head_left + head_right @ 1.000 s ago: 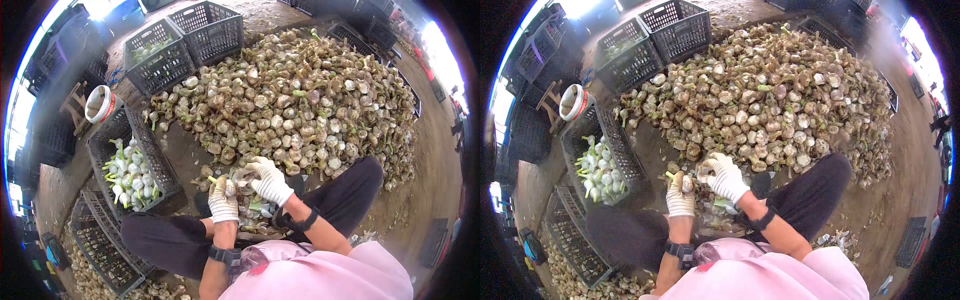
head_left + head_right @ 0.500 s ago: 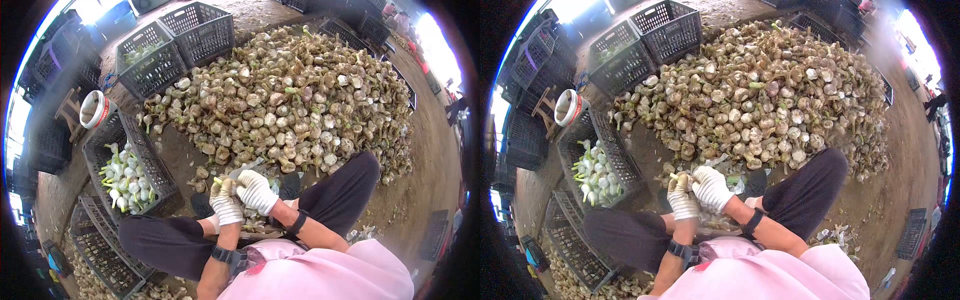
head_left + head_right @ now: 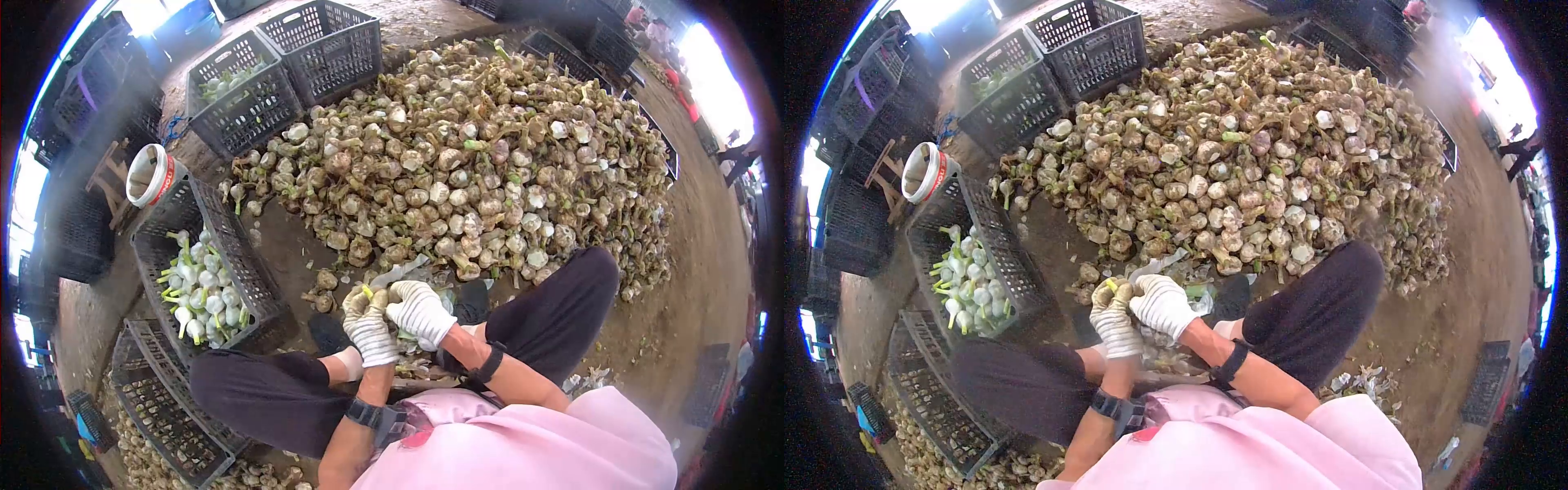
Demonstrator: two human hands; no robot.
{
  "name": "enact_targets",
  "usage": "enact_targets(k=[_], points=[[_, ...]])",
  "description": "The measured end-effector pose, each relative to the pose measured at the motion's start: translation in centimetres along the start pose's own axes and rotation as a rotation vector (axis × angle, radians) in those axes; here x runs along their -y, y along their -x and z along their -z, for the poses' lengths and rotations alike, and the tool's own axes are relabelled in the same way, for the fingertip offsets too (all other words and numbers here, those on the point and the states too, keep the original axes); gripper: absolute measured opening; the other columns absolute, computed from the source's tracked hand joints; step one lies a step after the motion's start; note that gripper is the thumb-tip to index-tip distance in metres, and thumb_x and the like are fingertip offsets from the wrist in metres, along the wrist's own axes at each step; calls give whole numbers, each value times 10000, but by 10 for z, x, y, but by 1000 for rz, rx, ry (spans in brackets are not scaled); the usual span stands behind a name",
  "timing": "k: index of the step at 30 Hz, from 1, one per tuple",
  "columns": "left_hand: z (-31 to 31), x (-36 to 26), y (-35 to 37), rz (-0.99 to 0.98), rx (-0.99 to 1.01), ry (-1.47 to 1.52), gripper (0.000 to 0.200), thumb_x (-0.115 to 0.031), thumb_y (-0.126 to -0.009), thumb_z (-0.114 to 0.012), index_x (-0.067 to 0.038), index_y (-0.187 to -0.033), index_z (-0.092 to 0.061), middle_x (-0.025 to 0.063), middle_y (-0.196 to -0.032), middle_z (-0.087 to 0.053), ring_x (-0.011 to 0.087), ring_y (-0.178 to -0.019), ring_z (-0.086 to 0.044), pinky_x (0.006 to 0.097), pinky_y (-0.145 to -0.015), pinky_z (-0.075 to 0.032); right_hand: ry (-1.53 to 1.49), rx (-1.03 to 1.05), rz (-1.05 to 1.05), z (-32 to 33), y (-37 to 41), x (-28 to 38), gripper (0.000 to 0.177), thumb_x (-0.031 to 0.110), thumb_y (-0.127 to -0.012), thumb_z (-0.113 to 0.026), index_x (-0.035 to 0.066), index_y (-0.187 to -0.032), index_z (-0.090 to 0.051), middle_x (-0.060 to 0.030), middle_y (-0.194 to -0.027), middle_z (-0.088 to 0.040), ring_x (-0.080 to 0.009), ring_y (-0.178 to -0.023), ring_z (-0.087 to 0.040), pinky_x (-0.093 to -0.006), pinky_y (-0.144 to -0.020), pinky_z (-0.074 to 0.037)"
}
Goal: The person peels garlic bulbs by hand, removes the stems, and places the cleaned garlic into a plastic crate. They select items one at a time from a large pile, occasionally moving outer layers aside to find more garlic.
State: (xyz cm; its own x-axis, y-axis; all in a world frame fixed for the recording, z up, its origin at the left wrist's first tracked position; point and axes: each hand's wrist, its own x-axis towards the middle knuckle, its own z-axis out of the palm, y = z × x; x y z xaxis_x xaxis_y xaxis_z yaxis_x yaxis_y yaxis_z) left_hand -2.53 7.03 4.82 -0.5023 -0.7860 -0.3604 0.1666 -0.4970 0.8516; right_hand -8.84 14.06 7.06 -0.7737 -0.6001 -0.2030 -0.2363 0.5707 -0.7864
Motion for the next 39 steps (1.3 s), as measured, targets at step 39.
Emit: enact_targets(k=[39], points=[[18,-23,-26,62,242,-99,268,-270,-911,-586,-19,-1005,-601,43,-907,-617,110,-797,-581,241,-664,-493,-843,211,-311,36,-2,40,343,223,-794,-687,-6,-1039,-615,-37,-848,-651,-66,-675,-581,-212,-582,-472]])
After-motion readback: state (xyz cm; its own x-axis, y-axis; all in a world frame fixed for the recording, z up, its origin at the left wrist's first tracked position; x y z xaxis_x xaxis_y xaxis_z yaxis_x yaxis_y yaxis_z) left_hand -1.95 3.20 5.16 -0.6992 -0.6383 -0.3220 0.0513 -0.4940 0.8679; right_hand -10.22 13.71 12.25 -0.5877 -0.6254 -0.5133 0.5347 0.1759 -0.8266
